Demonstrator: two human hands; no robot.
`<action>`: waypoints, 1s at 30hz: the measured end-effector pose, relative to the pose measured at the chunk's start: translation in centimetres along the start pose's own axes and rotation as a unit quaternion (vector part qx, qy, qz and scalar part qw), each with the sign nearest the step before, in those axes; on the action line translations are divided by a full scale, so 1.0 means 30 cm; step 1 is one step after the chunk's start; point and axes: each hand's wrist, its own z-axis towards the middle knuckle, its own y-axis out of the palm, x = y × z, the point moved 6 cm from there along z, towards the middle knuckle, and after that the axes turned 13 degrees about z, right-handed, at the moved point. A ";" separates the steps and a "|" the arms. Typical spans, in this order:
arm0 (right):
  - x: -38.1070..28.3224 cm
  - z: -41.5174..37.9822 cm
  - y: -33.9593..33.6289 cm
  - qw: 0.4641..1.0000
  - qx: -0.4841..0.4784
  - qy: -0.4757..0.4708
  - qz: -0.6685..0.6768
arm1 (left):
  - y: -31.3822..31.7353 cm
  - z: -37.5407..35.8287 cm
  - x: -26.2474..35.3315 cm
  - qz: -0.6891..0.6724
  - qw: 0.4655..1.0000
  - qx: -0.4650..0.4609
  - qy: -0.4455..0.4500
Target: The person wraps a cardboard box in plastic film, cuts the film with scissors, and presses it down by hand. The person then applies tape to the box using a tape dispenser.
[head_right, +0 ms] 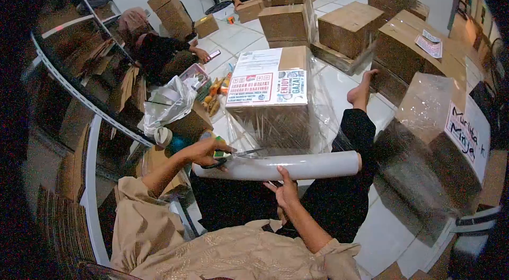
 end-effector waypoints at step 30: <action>0.045 -0.019 -0.015 0.996 -0.070 -0.037 0.046 | 0.077 0.445 0.400 0.041 0.998 0.023 0.043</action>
